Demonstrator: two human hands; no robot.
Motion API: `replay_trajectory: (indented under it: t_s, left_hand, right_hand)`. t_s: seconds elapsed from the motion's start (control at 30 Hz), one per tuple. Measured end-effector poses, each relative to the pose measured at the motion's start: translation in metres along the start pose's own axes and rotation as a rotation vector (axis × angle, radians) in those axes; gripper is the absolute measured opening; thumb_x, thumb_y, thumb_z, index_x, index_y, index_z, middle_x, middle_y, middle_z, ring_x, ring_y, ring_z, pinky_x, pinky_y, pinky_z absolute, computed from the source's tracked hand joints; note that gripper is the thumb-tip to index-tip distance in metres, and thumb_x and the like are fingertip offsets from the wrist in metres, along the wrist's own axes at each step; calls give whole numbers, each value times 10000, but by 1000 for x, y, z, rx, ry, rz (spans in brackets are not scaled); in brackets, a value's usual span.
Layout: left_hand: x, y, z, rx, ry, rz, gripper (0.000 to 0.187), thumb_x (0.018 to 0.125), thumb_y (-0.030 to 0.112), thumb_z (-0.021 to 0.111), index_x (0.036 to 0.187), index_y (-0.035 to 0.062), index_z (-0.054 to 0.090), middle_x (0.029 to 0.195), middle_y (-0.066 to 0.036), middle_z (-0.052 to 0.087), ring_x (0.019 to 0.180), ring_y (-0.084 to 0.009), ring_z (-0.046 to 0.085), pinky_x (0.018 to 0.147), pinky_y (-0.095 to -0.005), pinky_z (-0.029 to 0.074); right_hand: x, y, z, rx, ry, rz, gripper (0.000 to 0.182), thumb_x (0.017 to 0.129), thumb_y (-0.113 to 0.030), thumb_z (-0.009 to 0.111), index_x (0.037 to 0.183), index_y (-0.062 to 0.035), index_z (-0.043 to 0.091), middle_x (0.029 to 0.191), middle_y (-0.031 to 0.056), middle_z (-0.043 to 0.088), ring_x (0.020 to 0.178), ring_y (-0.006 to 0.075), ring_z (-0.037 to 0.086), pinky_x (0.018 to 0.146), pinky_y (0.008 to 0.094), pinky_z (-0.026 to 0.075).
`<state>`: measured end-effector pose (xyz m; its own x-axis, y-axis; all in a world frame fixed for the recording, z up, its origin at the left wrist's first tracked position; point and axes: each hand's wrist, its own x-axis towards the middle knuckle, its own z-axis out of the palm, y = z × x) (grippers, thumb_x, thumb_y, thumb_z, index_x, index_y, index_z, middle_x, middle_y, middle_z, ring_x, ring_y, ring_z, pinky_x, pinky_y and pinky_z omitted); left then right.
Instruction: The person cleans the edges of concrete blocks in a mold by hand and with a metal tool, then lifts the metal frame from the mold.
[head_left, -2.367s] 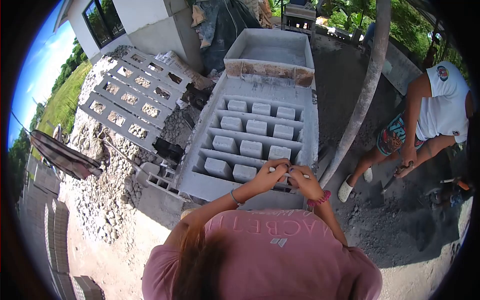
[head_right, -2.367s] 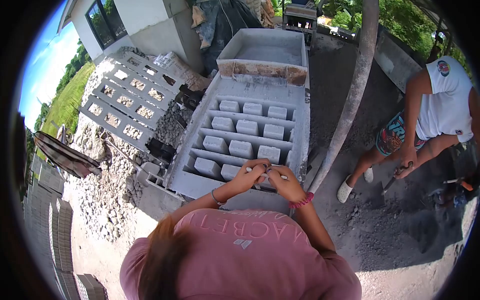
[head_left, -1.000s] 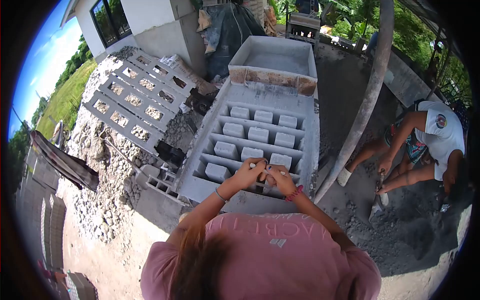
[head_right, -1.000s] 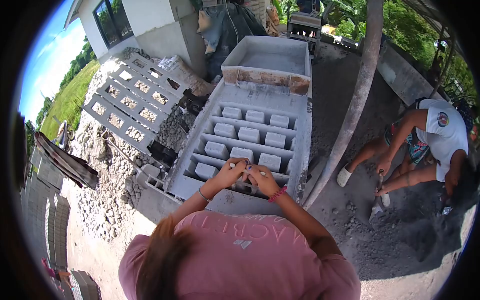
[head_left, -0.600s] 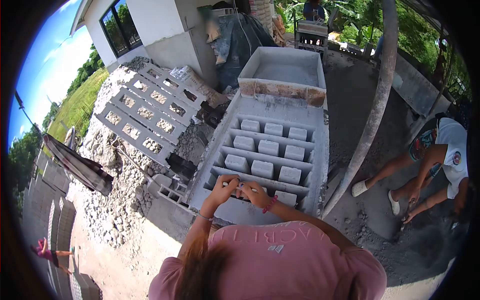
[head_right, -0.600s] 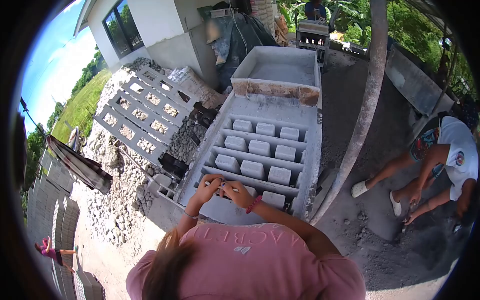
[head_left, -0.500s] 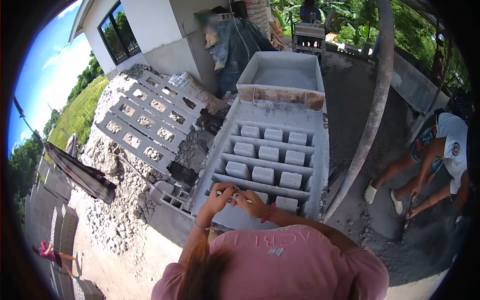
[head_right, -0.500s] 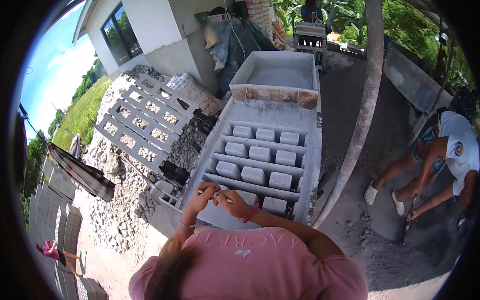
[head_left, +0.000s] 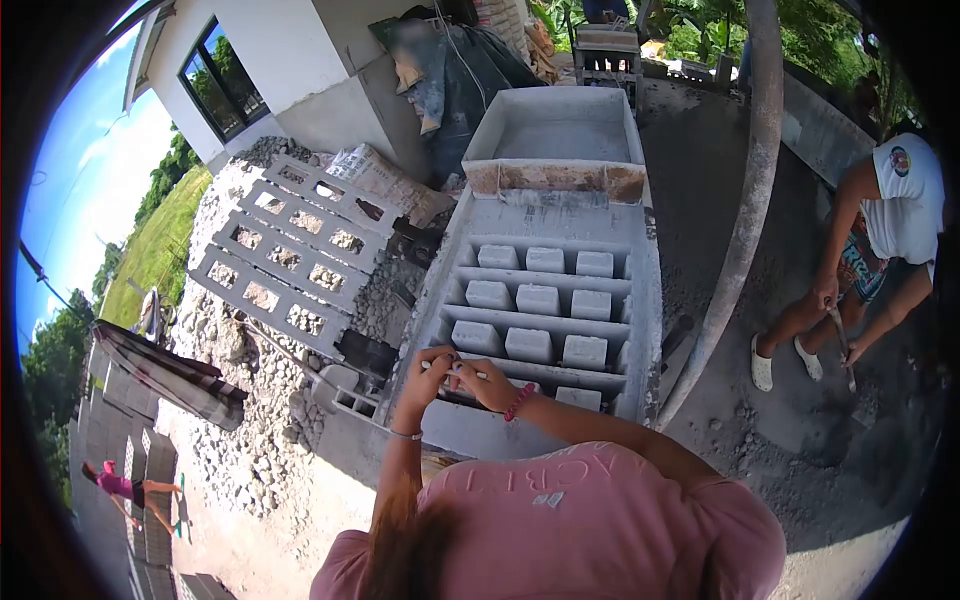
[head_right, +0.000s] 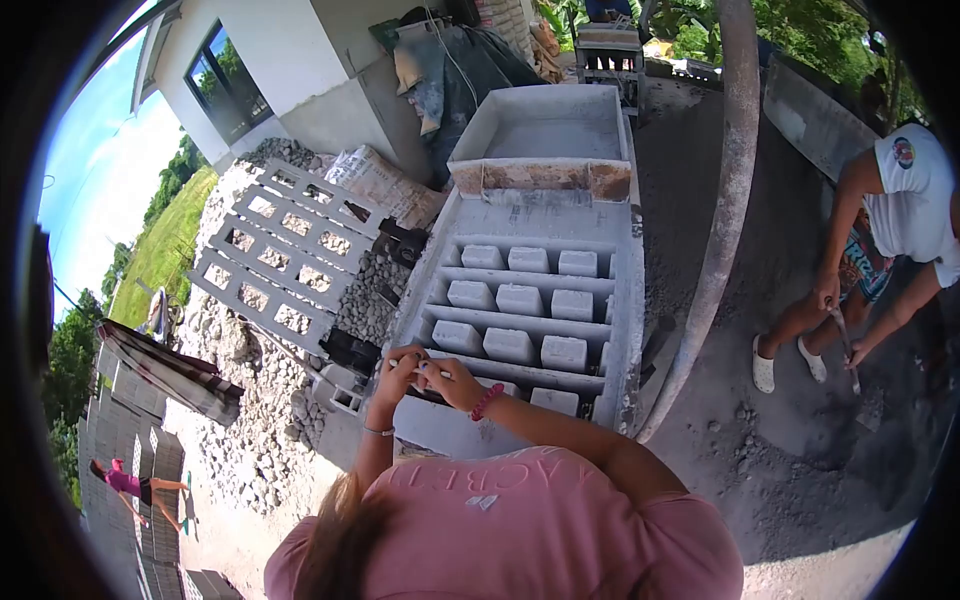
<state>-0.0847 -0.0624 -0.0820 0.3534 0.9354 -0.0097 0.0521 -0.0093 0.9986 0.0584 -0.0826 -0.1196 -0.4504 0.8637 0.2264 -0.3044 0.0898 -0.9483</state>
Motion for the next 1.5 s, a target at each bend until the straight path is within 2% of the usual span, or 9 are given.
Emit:
replay_trajectory:
  t_s: [0.1,0.33,0.43,0.5,0.8,1.0,1.1,1.17,1.5]
  left_hand:
    - [9,-57,-13,20,28,-36,220,770,175,451,663,3,538,528,14,458,455,-40,401,398,-203,270]
    - [-16,27,27,-74,-45,7,261,769,209,397,668,2,519,538,-1,479,462,-48,427,393,-169,304]
    - [0,-48,25,-56,-78,129,275,783,237,380,695,11,512,552,-20,487,479,-63,460,430,-185,365]
    - [-4,-20,47,-139,-63,-57,283,790,244,368,721,13,517,577,-33,496,507,-67,463,453,-195,383]
    - [0,-15,111,-100,-216,24,310,796,259,352,783,-6,511,708,-44,522,644,-93,472,578,-223,392]
    - [0,10,130,-80,-362,55,274,803,224,334,773,23,518,603,-13,492,480,-35,378,404,-174,267]
    - [2,32,139,-181,-439,14,256,805,219,342,764,29,510,538,0,463,418,-31,327,374,-173,234]
    - [15,8,144,-272,-379,-12,240,804,208,355,756,25,502,514,-8,454,399,-22,323,354,-176,205]
    - [-35,41,135,-265,-490,23,193,795,145,363,755,2,486,617,-24,478,544,-59,436,480,-205,344]
  right_hand:
    - [1,31,-1,-13,-10,-22,396,877,-264,343,653,5,529,636,48,523,641,105,486,620,263,403]
    - [-18,-56,2,-264,-84,-10,394,875,-240,338,626,1,524,608,63,516,628,107,459,611,251,371]
    - [-31,-33,-15,-312,-31,289,401,872,-240,345,612,7,525,592,55,515,605,109,458,600,248,368]
    - [-33,-18,-20,-246,106,10,418,851,-256,360,562,-4,526,504,62,477,515,125,456,520,279,364]
    - [-89,-86,-53,-474,108,223,444,823,-321,380,569,-1,553,503,101,494,488,164,461,512,302,367]
    - [-110,-121,-54,-500,118,278,422,814,-289,374,569,6,552,520,106,515,500,168,473,539,304,386]
    - [-113,-110,-60,-323,178,8,433,848,-299,379,603,9,560,491,10,433,470,82,384,463,246,309]
    - [-111,-112,-67,-336,241,198,414,838,-278,381,595,7,558,464,-5,381,436,70,324,428,240,253]
    - [-129,-141,-23,-448,173,78,373,848,-250,361,641,-10,558,506,19,440,485,79,384,456,246,301]
